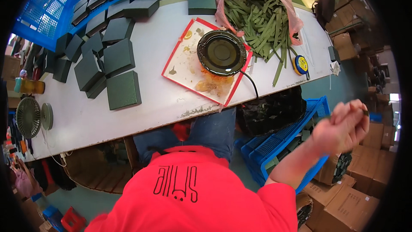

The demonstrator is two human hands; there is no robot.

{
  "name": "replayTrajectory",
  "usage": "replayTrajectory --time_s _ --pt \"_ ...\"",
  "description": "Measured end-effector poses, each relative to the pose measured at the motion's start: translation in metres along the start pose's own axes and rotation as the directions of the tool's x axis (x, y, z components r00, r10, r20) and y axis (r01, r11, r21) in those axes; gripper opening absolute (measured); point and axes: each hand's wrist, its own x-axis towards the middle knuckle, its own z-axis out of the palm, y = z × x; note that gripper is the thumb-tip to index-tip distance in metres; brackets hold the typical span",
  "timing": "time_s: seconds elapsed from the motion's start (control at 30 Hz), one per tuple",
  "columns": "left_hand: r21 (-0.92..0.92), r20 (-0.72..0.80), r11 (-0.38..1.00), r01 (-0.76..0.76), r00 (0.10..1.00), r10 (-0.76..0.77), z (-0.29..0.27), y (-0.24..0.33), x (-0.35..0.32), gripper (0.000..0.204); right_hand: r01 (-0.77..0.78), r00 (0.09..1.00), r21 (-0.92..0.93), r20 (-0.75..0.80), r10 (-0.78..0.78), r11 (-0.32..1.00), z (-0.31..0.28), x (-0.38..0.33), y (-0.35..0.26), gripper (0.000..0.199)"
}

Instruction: The person sits at a table in a workshop and assembles small green boxes by attaching green ribbon handles. They pick up a box, dip a ribbon end into a hot glue pot, and press it onto the box to secure the handle. The person repeats this process for multiple boxes, placing finished units on the table.

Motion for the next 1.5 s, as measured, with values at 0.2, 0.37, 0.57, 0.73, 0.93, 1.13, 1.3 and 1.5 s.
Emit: replayTrajectory --time_s 0.2,0.37,0.57,0.73,0.93,1.13,1.3,1.5 --pt "0.033 0.049 0.999 -0.005 0.999 0.004 -0.001 0.015 0.014 0.029 -0.556 0.690 -0.221 0.416 0.593 0.801 0.031 -0.082 -0.036 0.004" --pt "0.142 0.246 0.990 0.020 0.968 -0.055 -0.013 0.039 0.019 0.032 -0.956 -0.005 -0.254 0.520 0.854 0.149 0.035 -0.179 -0.004 0.010" --pt "0.317 0.770 0.944 -0.093 0.607 -0.199 -0.042 0.077 0.012 0.036 -0.955 -0.084 -0.281 0.571 0.817 0.098 0.047 -0.195 -0.010 0.012" --pt "0.367 0.929 0.859 -0.358 0.188 -0.319 -0.049 0.108 0.026 0.039 -0.972 -0.049 -0.212 0.594 0.803 0.098 0.053 -0.197 -0.019 0.013" --pt "0.520 0.831 0.514 -0.682 0.542 -0.122 -0.018 0.276 -0.057 0.031 -0.980 0.008 -0.160 0.571 0.821 0.121 0.060 -0.204 -0.034 0.006" --pt "0.235 0.616 0.146 -0.961 0.263 0.742 0.016 0.339 -0.105 0.023 -0.969 0.014 -0.197 0.556 0.831 0.148 0.060 -0.207 -0.038 0.006" --pt "0.714 0.205 -0.214 -0.666 -0.093 0.974 0.058 0.361 -0.074 0.045 -0.981 0.013 -0.149 0.587 0.809 0.124 0.055 -0.204 -0.029 0.010" --pt "0.877 0.107 -0.109 -0.467 -0.032 0.994 0.078 0.353 -0.065 0.058 -0.986 0.122 -0.025 0.554 0.823 0.163 0.040 -0.208 -0.017 0.011"
